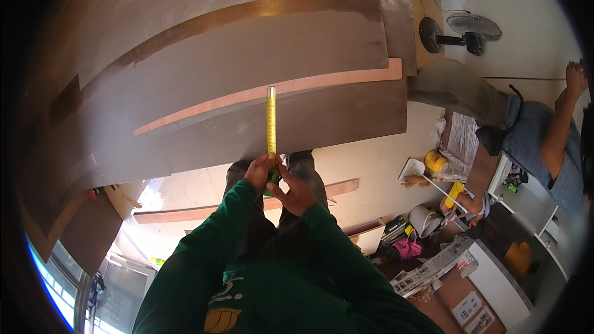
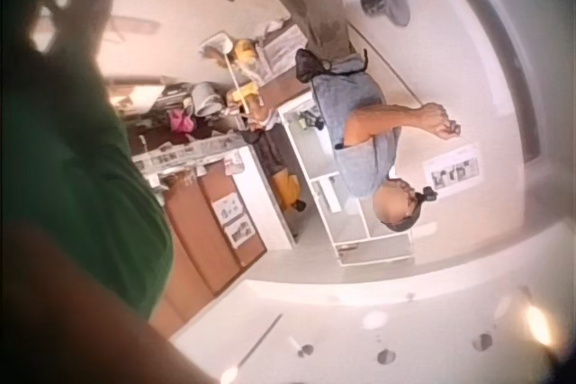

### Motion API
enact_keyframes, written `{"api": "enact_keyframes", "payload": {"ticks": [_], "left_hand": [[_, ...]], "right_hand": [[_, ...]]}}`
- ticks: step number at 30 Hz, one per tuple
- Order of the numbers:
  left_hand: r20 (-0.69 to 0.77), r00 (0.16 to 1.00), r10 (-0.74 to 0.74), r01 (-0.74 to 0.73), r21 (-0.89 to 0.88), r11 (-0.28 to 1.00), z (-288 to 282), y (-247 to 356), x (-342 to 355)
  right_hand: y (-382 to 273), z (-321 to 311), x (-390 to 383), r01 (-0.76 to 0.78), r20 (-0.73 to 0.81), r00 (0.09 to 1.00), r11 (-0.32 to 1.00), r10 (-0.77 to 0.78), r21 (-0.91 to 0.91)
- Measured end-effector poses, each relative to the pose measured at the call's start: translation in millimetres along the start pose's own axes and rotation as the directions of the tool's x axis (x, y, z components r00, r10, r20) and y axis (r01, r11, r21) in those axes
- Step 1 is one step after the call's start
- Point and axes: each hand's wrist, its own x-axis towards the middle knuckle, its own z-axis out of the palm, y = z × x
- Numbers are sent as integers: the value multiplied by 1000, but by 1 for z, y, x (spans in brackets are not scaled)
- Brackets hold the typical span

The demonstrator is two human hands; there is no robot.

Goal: The person measures a large sheet of particle board using a tape measure and marks specific points with a pencil. They then use a utility knife to score the board along the marked lines. The person is standing on a ladder during the process.

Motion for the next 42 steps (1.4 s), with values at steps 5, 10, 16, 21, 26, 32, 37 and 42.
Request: {"api": "enact_keyframes", "payload": {"ticks": [5,10,16,21,26,32,37,42], "left_hand": [[-16,1000,-3,5,124,992,-22,22,11],[-92,995,38,33,666,746,-51,20,-2],[-432,901,47,153,415,897,-38,-27,-20],[-216,932,290,7,813,583,32,-50,-4],[-244,941,236,69,818,571,106,-43,18],[-279,926,255,52,762,645,126,-27,39],[-296,933,206,145,832,536,106,-15,37],[-87,981,172,50,977,209,99,19,53]], "right_hand": [[76,-101,46,-145,-586,771,965,249,218],[182,-274,147,-213,-719,656,970,231,117],[213,-390,262,-383,-757,612,923,230,-29],[208,-401,287,-426,-721,637,904,273,-34],[217,-398,291,-330,-719,622,937,309,118],[271,-387,252,-236,-658,683,949,316,210],[319,-371,223,-181,-678,684,963,270,202],[326,-344,187,-85,-665,658,912,353,401]]}}
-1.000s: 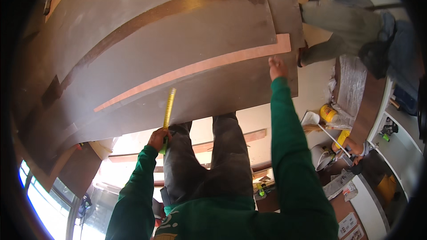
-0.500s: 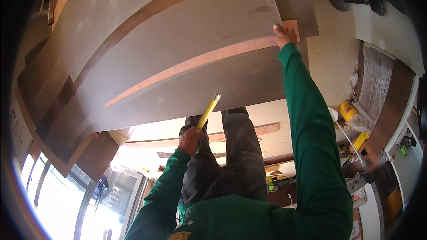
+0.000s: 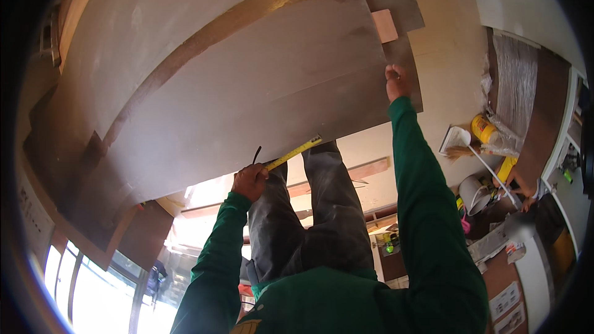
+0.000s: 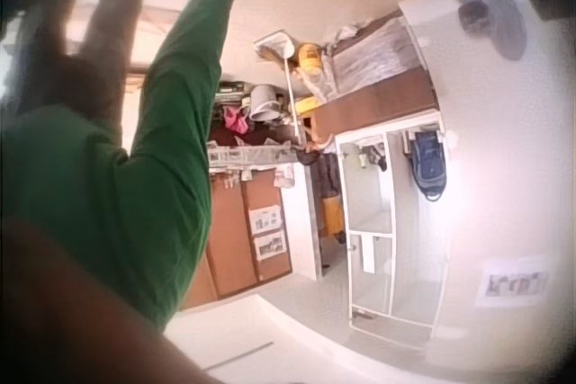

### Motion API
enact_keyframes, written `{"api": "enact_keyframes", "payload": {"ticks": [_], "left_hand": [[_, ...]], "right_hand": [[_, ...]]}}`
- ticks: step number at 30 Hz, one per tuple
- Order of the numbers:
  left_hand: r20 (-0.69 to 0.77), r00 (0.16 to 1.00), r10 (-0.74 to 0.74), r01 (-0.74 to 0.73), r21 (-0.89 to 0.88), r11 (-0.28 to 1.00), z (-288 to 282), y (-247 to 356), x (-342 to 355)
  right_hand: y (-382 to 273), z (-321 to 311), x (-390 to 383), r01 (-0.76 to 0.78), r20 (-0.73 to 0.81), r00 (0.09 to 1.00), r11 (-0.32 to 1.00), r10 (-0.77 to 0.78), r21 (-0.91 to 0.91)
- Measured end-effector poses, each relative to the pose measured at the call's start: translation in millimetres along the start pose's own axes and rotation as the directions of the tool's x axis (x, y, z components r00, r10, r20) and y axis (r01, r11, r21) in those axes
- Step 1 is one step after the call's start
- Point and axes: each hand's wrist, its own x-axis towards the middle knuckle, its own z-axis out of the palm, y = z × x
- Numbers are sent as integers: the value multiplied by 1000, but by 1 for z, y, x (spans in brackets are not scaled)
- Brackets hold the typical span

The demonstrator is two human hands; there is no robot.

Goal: The person measures a large sheet of particle board using a tape measure and marks specific points with a pencil. They then use a utility knife to score the board along the marked lines. The person is standing on a ladder during the process.

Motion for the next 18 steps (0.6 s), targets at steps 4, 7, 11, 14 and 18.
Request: {"api": "enact_keyframes", "payload": {"ticks": [4,7,11,14,18], "left_hand": [[160,987,26,-107,527,843,-33,31,47],[284,953,102,-283,726,626,-55,72,100],[455,882,123,-468,816,340,-73,140,165],[511,859,26,-506,841,189,-82,195,209],[561,827,32,-561,824,80,-84,250,252]], "right_hand": [[-22,-20,-97,-506,469,806,831,361,231],[-47,-2,-168,-37,556,824,971,-105,238],[-57,15,-199,-140,497,866,929,-53,344],[-49,19,-188,-136,323,946,917,9,375],[-38,17,-165,-78,192,981,893,-9,443]]}}
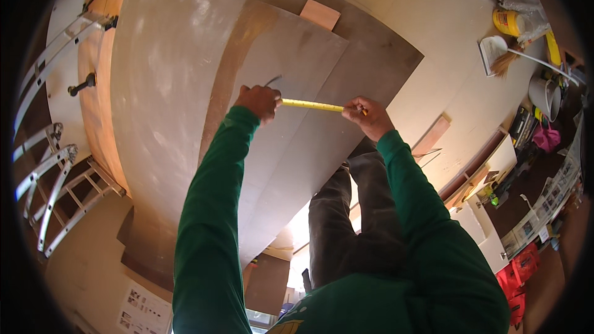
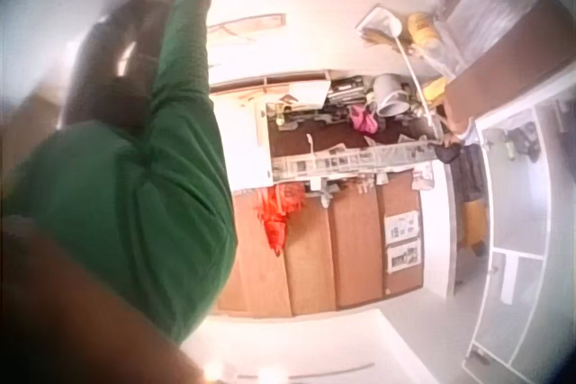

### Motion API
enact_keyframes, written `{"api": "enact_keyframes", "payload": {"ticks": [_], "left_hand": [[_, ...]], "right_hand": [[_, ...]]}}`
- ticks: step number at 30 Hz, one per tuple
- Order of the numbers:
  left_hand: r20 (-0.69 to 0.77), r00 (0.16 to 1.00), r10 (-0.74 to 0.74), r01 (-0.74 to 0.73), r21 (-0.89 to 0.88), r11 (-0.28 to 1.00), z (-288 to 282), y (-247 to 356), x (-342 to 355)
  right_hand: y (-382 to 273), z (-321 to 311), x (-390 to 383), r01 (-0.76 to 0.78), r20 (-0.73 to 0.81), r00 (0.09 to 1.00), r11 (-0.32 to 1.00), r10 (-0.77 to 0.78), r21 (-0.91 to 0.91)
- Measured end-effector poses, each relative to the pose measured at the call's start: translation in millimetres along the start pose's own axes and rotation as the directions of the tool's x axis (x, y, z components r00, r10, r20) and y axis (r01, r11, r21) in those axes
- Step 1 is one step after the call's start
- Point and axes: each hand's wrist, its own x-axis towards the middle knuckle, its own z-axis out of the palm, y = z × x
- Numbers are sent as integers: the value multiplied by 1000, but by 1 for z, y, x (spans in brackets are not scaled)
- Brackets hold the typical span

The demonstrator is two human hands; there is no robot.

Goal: The person measures a large sheet of particle board using a tape measure and marks specific points with a pencil. They then use a utility knife to score the board along the marked lines. The person is standing on a ladder during the process.

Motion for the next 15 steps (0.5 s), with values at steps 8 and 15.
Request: {"api": "enact_keyframes", "payload": {"ticks": [8,15], "left_hand": [[-211,977,9,9,84,996,-75,-11,91],[-236,972,14,30,180,983,-105,-23,146]], "right_hand": [[16,-1,83,-56,-323,933,949,161,311],[16,21,132,-171,-432,823,886,368,430]]}}
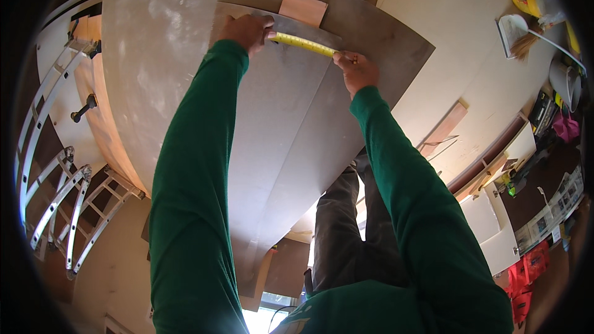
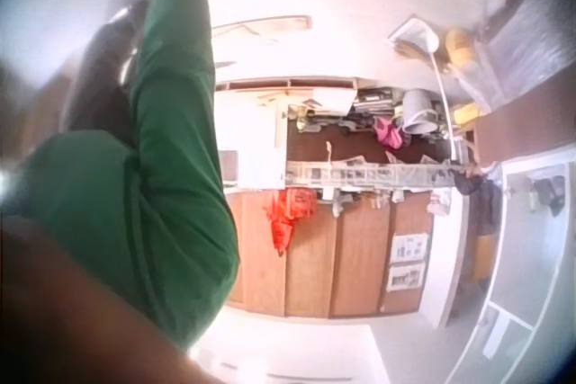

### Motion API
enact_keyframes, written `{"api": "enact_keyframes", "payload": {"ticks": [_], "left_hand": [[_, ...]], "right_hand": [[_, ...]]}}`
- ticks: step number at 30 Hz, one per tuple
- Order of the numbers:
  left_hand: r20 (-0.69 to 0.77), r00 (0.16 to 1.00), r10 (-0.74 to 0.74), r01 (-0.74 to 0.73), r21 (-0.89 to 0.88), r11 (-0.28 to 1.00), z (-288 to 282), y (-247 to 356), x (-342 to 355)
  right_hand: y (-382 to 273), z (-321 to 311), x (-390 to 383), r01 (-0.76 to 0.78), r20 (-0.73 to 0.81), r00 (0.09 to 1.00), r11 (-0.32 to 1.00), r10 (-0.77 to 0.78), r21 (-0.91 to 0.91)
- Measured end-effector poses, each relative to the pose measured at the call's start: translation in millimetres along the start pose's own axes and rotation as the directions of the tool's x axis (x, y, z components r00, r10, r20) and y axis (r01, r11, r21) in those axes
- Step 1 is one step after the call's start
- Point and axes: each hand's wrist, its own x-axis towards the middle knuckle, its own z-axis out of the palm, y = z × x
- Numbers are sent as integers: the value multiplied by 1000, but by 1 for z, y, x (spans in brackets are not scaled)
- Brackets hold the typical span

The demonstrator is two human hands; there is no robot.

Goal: The person measures a large sheet of particle board using a tape measure and marks specific points with a pencil. They then use a utility knife to score the board along the marked lines. The person is standing on a ladder during the process.

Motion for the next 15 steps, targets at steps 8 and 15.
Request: {"api": "enact_keyframes", "payload": {"ticks": [8,15], "left_hand": [[2,1000,2,-2,-166,986,5,-30,24],[106,988,-115,134,-196,971,7,-30,26]], "right_hand": [[-8,17,6,-2,-129,992,996,-9,-84],[8,19,16,92,-87,992,995,-88,35]]}}
